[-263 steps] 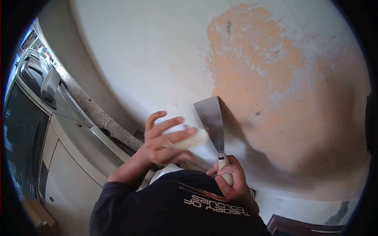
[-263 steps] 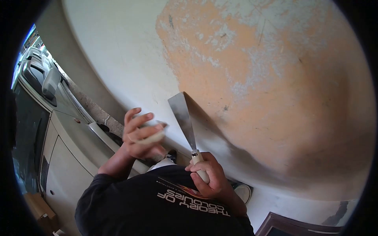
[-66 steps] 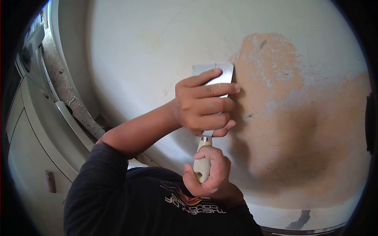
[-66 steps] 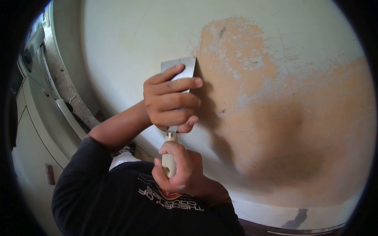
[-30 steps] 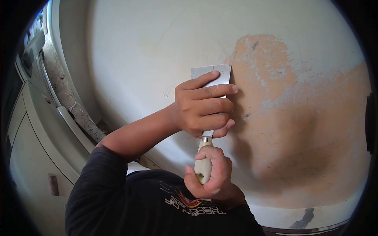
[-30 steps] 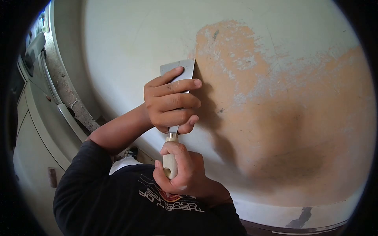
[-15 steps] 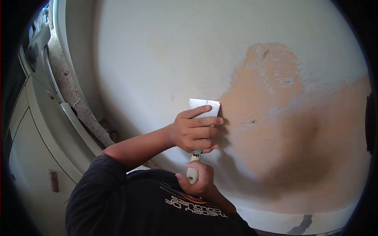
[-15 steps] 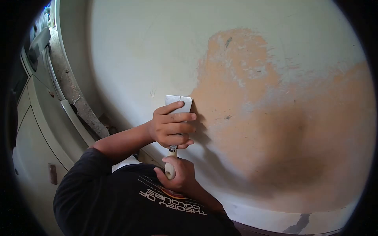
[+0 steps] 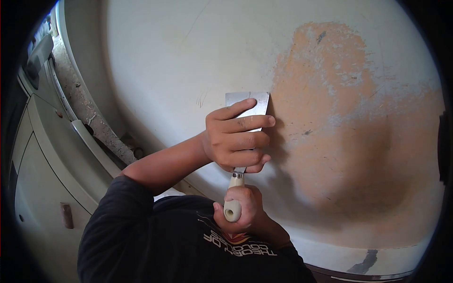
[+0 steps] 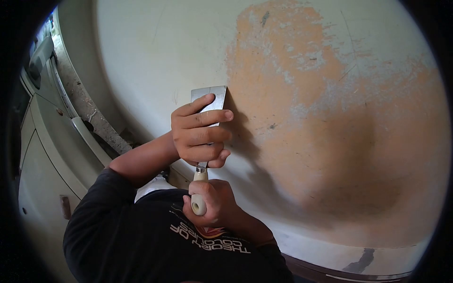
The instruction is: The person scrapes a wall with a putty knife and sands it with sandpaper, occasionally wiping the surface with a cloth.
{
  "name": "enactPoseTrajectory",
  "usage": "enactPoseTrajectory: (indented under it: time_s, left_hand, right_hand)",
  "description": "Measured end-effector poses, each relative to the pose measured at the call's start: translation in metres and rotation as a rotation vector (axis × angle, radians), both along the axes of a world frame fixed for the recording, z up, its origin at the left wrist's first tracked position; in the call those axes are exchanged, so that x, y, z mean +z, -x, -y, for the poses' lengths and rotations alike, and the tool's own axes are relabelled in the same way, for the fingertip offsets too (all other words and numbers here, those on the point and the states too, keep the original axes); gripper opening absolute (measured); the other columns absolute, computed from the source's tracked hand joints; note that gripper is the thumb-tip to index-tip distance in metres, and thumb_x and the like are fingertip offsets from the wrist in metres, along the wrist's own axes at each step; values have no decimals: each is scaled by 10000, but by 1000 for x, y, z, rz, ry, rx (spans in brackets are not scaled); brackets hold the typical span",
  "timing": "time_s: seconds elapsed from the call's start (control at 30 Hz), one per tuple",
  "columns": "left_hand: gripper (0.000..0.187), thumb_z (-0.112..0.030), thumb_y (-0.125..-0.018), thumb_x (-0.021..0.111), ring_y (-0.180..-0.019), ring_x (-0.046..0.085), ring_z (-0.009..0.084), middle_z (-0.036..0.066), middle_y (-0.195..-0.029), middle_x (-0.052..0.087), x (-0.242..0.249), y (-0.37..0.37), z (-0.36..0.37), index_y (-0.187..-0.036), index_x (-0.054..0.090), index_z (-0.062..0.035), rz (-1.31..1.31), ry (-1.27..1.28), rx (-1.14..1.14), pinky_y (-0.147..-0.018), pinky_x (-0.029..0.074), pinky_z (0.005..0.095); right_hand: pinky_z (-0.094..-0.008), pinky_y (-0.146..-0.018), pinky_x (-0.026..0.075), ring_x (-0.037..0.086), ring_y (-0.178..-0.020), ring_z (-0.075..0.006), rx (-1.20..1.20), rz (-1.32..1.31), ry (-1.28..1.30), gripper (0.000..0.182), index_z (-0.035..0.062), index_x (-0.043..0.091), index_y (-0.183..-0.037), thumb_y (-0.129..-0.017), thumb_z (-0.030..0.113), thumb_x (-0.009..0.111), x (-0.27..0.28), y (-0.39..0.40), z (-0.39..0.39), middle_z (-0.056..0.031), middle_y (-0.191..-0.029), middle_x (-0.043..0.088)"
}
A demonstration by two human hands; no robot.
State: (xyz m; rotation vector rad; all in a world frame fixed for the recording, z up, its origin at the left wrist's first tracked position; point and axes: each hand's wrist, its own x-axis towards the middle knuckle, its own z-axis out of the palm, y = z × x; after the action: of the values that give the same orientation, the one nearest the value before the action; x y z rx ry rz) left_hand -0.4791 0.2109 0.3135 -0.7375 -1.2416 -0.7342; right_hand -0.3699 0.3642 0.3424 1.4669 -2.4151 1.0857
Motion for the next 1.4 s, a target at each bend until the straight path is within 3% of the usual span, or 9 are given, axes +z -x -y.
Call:
enactPoseTrajectory:
  time_s: [0.07,0.33,0.4,0.57,1.03,1.1,1.27,1.3,1.4]
  left_hand:
    - [266,-228,-781,662,-946,736,259,-28,-772,656,-5,-6,-4,-593,486,-162,41,-20,-15,-962,521,539]
    - [264,-211,-778,645,-916,739,279,-17,-753,646,4,-5,-1,-585,475,-154,13,-20,-42,-999,502,561]
    - [287,-194,-754,678,-892,736,254,-12,-741,604,4,-6,-2,-610,434,-148,12,-51,-46,-917,552,524]
    - [284,-186,-745,681,-896,729,255,-10,-745,604,3,-6,1,-605,437,-147,9,-27,-62,-932,544,530]
    - [283,-171,-753,692,-855,712,293,9,-741,576,4,4,0,-605,451,-144,-44,-34,-66,-930,548,542]
    - [276,-180,-761,656,-860,714,315,19,-703,562,5,4,-1,-585,450,-130,-41,-51,-90,-1001,498,582]
    - [255,-180,-745,664,-857,715,312,22,-698,558,9,7,0,-589,469,-128,-69,-40,-68,-995,505,580]
    - [251,-156,-739,691,-842,710,284,12,-711,550,15,7,3,-613,475,-145,-70,-49,-52,-914,547,527]
    - [241,-172,-741,653,-851,716,311,18,-683,551,10,4,0,-591,470,-130,-75,-30,-87,-993,507,580]
  right_hand:
    - [-344,-462,371,474,-472,-228,12,-1,50,395,57,499,-974,-682,8,761,-1,-3,2,-41,-708,500]
    - [-344,-450,349,467,-467,-212,24,27,29,428,60,476,-989,-676,4,763,11,-8,8,-42,-702,497]
    - [-343,-444,343,461,-459,-209,38,32,17,436,59,471,-995,-677,3,764,12,-6,9,-41,-693,496]
    - [-338,-425,328,430,-431,-205,33,25,47,440,62,458,-1001,-684,-10,754,5,-6,13,-35,-663,476]
    - [-355,-455,363,461,-475,-226,-10,57,-20,412,66,482,-975,-676,5,759,14,-2,6,-51,-712,497]
    - [-357,-460,369,467,-479,-230,-1,70,-7,416,67,487,-977,-672,10,765,15,-2,5,-53,-717,500]
    - [-353,-470,380,485,-496,-238,-40,20,-48,417,63,491,-972,-669,10,772,20,-3,6,-63,-735,512]
    - [-353,-470,380,485,-496,-238,-49,26,-48,417,63,491,-972,-669,10,772,21,-5,6,-63,-735,512]
    - [-351,-460,365,474,-488,-227,-5,33,-39,425,54,483,-978,-672,11,774,22,-7,7,-58,-718,500]
